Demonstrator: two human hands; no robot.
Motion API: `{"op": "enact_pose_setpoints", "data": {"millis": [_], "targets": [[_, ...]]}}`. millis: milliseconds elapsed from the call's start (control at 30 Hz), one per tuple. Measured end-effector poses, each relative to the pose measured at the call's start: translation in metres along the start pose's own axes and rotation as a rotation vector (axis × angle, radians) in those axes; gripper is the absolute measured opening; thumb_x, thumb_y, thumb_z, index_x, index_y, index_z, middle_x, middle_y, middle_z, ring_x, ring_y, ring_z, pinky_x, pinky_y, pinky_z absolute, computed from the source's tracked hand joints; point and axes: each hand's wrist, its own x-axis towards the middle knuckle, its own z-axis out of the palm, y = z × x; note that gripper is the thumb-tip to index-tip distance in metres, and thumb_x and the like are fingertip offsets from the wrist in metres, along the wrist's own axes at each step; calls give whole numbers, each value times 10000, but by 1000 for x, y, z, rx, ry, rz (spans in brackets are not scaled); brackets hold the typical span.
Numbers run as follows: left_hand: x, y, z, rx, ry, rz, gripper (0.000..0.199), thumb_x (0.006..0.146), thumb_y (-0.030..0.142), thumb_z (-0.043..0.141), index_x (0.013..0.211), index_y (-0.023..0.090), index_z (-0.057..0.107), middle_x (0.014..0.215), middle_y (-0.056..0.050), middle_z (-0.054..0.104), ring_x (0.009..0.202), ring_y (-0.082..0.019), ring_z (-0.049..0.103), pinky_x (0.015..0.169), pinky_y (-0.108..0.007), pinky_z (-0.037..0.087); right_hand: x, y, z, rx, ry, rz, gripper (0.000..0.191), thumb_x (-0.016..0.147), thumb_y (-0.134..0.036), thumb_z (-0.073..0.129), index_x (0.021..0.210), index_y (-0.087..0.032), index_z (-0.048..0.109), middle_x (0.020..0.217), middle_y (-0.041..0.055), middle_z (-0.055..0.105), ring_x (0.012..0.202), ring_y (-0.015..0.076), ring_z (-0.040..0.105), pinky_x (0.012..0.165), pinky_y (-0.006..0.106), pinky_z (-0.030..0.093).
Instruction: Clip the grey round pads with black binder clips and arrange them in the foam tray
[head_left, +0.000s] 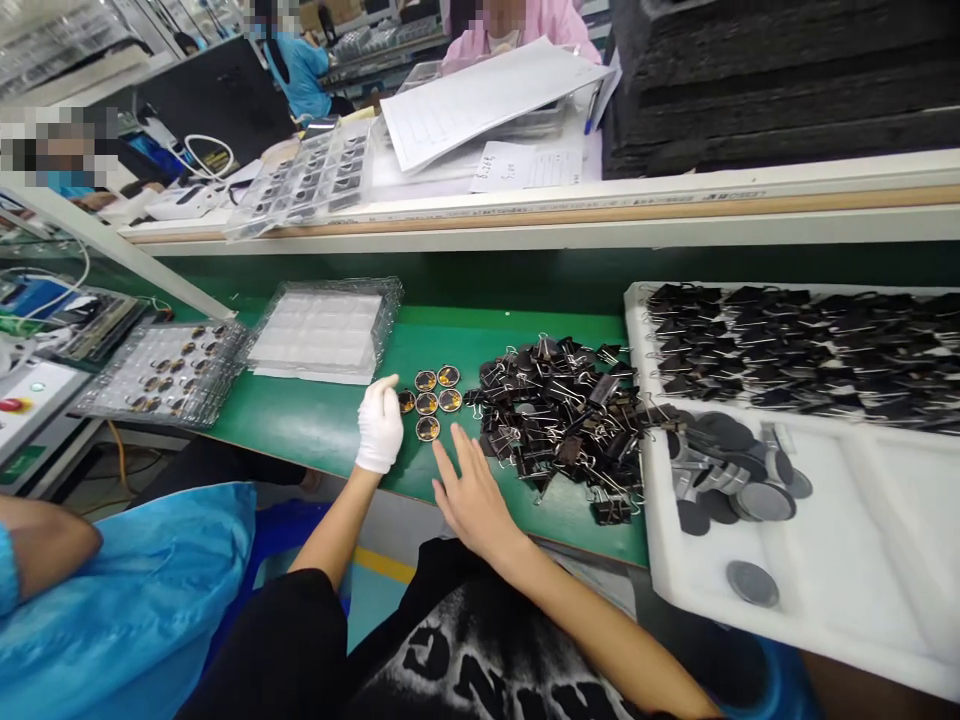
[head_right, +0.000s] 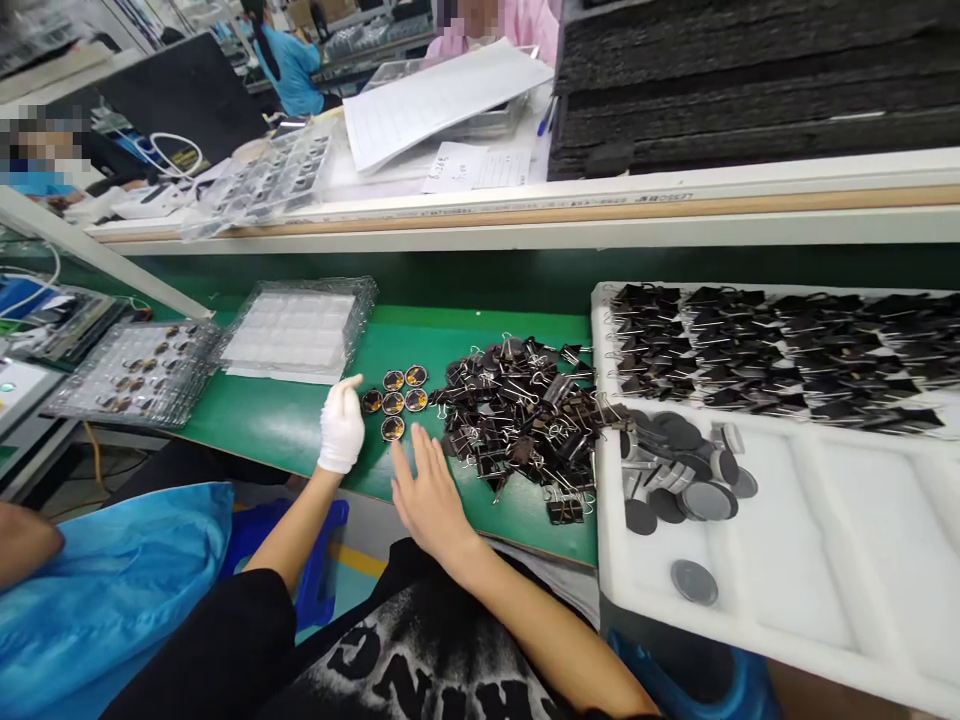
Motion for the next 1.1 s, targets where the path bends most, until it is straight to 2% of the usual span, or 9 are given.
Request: {"op": "enact_pose_setpoints", "data": {"millis": [67,167,300,467,533,633,733,933,1100], "targets": [[1,11,-8,61,-69,55,391,972,472,487,1189,207,676,1221,-135,676,1204,-275,614,1072,-468,455,-21,2,-10,23,5,-119,509,975,-133,496,1481,-87,491,1588,282,400,1532,362,325,1197,559,418],[5,35,-12,257,-232,163,577,715,582,783,1174,241,706,1337,-151,610,1290,-379,522,1102,-555,360,-44,4,-24,55,56,-242,486,922,-83,528,1406,-92,567,1476,246,543,1456,335,454,1176,524,463],[19,59,-2,391,-346,177,573,668,632,802,1065,225,736,1305,-154,610,1256,-397,498,1115,-586,277,-55,6,-49,89,150,-304,403,918,-64,527,1304,-104,635,1347,188,654,1331,279,578,1134,482,519],[36,54,11,429,-382,232,525,702,687,751,933,216,739,1198,-134,638,1167,-358,528,1073,-553,305,-80,25,-99,4,313,-327,309,953,-105,524,1220,-127,677,1145,124,740,1152,222,672,1046,437,577],[39,47,12,413,-355,295,529,696,714,740,870,215,728,1156,-123,656,1145,-357,543,1073,-562,302,-101,40,-124,-130,391,-198,313,943,-123,551,1215,-200,687,1070,89,745,1045,209,695,959,416,600],[42,39,11,358,-280,369,520,716,732,717,794,218,698,1071,-113,690,1092,-354,580,1069,-581,302,-135,66,-164,-378,457,276,317,930,-143,583,1214,-236,690,1025,106,721,954,247,682,856,436,573],[45,34,7,304,-197,377,459,751,677,728,791,223,675,1023,-96,713,1039,-340,617,1041,-583,341,-162,89,-192,-509,345,659,265,968,-253,553,1169,-175,706,1034,145,695,951,295,634,850,472,530],[45,54,-2,65,-53,351,345,745,513,798,869,236,635,1103,-96,725,1081,-344,657,963,-554,477,-179,110,-205,-436,-29,802,320,936,-410,608,1147,-201,728,1058,124,624,951,297,607,847,454,494],[16,104,-5,-236,-244,431,371,800,423,748,1104,237,645,1059,-51,761,899,-247,732,854,-412,575,-173,117,-217,-300,-67,808,176,912,-350,621,991,-216,703,942,78,632,922,263,639,796,377,514]]}}
